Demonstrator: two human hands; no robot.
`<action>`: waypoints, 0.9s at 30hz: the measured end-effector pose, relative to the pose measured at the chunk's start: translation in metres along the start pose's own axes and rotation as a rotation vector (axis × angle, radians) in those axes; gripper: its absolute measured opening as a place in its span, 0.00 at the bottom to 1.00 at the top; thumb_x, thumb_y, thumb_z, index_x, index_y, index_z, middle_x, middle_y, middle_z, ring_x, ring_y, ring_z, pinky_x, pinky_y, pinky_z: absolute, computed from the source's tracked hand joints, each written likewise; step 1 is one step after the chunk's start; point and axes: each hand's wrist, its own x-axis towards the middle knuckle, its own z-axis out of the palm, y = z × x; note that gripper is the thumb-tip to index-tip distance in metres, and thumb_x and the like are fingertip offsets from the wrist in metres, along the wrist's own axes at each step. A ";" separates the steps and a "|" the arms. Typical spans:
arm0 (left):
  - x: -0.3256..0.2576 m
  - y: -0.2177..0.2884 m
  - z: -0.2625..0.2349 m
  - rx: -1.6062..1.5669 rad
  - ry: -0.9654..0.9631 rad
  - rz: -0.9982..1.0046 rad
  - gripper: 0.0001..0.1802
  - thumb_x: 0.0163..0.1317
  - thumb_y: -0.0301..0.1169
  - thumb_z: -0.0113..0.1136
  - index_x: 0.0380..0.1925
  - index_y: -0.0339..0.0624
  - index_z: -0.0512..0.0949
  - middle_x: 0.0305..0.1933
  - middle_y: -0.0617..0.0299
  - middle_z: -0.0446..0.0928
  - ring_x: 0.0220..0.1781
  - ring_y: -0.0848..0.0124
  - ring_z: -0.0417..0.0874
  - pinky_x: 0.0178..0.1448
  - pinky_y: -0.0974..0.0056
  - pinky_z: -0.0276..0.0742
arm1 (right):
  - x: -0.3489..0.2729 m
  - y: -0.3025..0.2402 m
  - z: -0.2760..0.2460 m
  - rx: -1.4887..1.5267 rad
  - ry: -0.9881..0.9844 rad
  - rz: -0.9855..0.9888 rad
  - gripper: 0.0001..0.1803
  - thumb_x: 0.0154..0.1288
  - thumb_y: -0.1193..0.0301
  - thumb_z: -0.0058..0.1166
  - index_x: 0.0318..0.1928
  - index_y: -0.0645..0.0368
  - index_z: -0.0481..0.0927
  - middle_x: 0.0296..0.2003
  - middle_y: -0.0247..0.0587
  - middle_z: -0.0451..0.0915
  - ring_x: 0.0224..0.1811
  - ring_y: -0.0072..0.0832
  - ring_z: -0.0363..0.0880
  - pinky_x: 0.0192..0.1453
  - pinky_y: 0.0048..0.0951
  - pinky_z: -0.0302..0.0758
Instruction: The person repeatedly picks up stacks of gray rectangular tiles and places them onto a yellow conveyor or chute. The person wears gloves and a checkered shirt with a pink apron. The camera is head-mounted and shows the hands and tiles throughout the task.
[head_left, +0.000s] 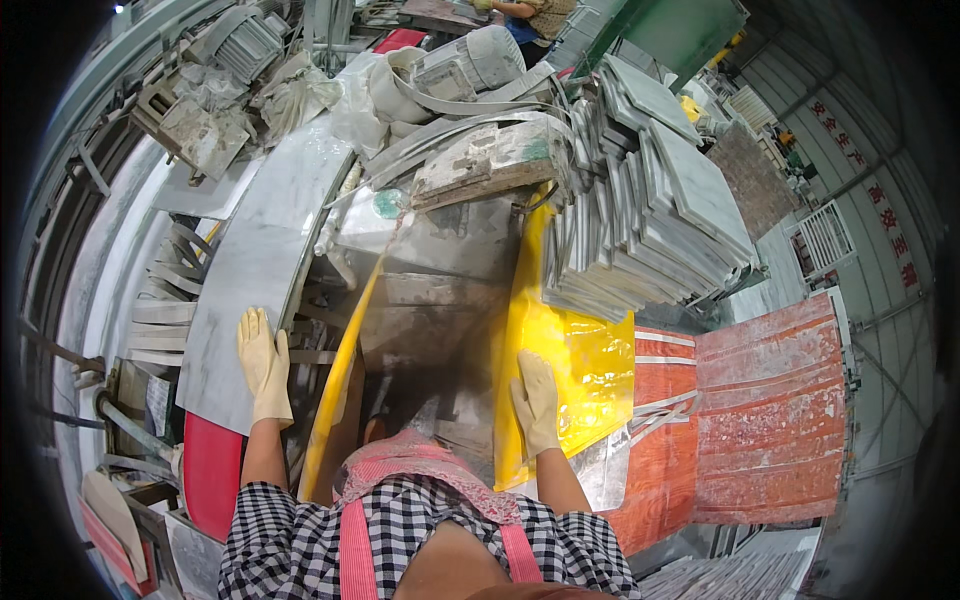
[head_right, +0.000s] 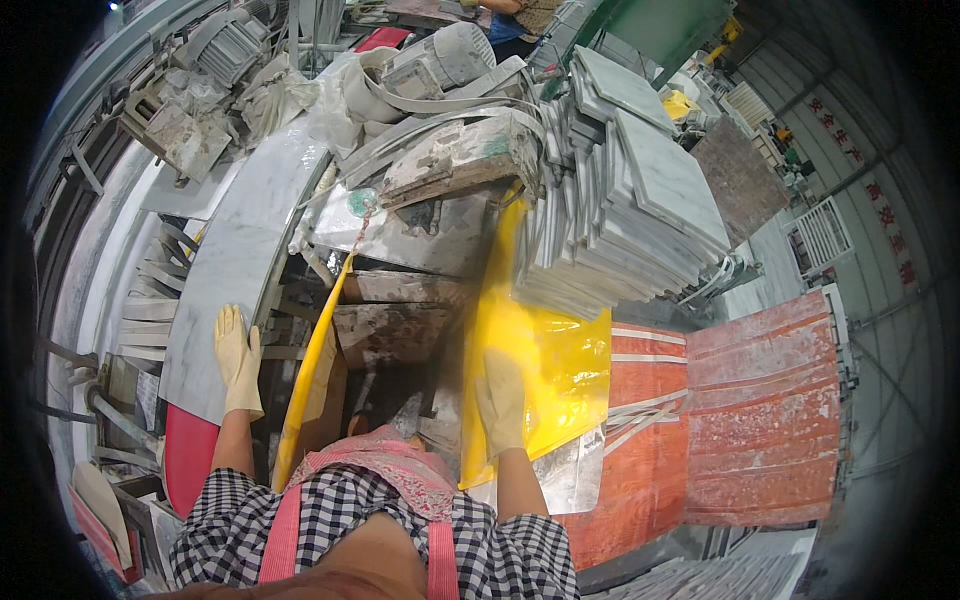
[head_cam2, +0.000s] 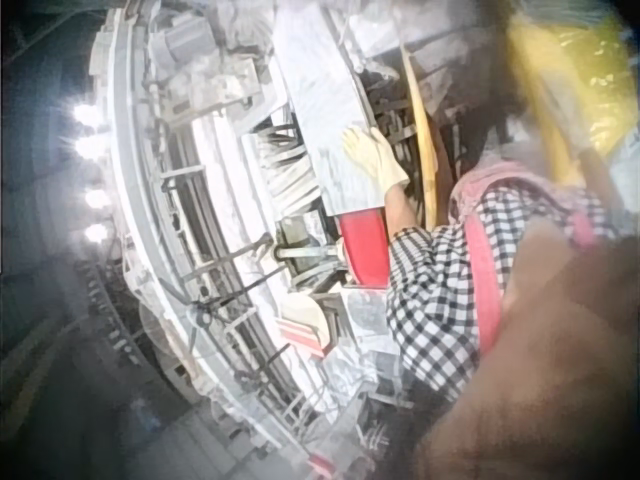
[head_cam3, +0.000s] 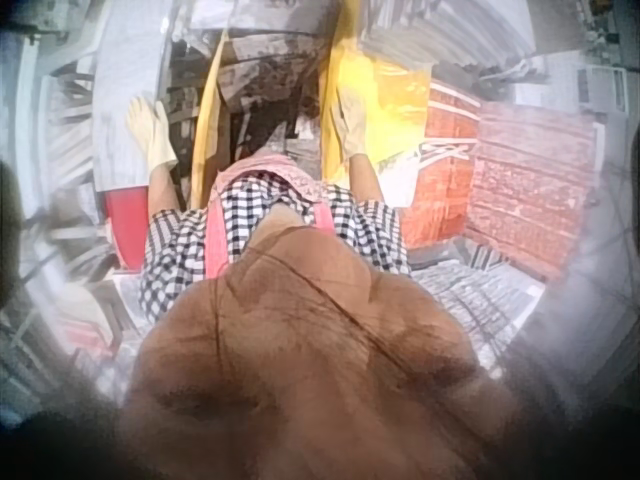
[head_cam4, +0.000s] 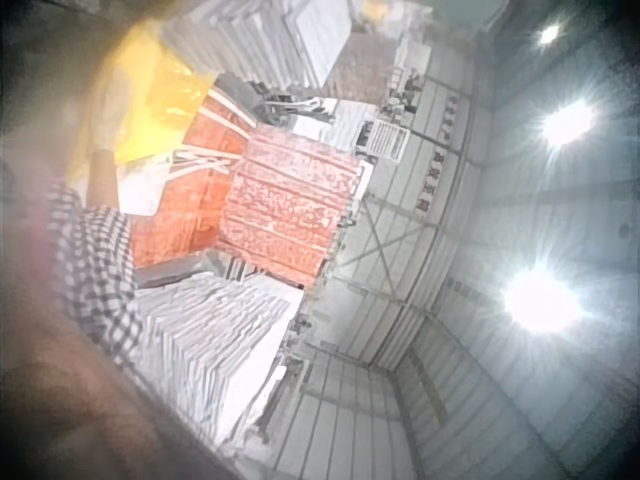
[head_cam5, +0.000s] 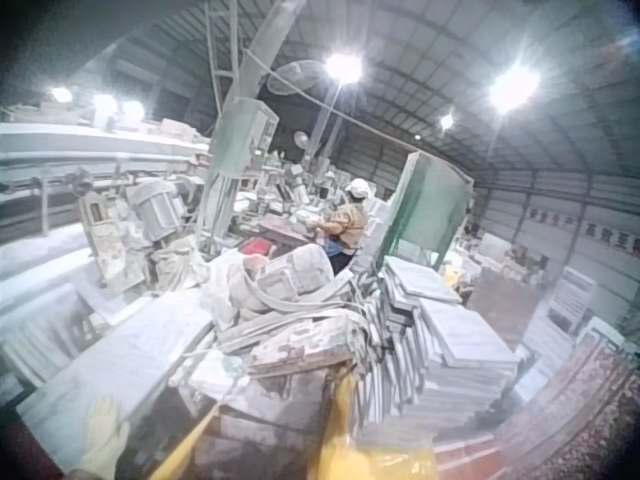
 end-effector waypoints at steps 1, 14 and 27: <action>0.000 0.000 0.000 -0.006 0.015 0.003 0.31 0.69 0.35 0.58 0.67 0.27 0.72 0.73 0.38 0.69 0.77 0.46 0.66 0.83 0.49 0.56 | 0.000 0.000 0.000 -0.004 -0.007 0.007 0.28 0.73 0.68 0.52 0.70 0.63 0.72 0.69 0.57 0.73 0.75 0.53 0.66 0.83 0.47 0.55; 0.000 0.002 -0.003 0.004 -0.016 -0.018 0.31 0.69 0.35 0.58 0.68 0.27 0.71 0.74 0.39 0.69 0.78 0.46 0.65 0.83 0.49 0.56 | 0.001 0.002 0.000 0.000 0.003 -0.011 0.28 0.73 0.68 0.52 0.70 0.64 0.72 0.69 0.58 0.73 0.75 0.53 0.67 0.83 0.48 0.54; 0.000 0.002 -0.001 0.017 -0.010 -0.008 0.32 0.69 0.36 0.59 0.69 0.28 0.71 0.74 0.39 0.69 0.78 0.47 0.66 0.84 0.49 0.56 | 0.001 0.000 0.000 0.016 -0.001 0.017 0.28 0.73 0.68 0.51 0.70 0.64 0.72 0.69 0.57 0.73 0.75 0.52 0.66 0.84 0.48 0.54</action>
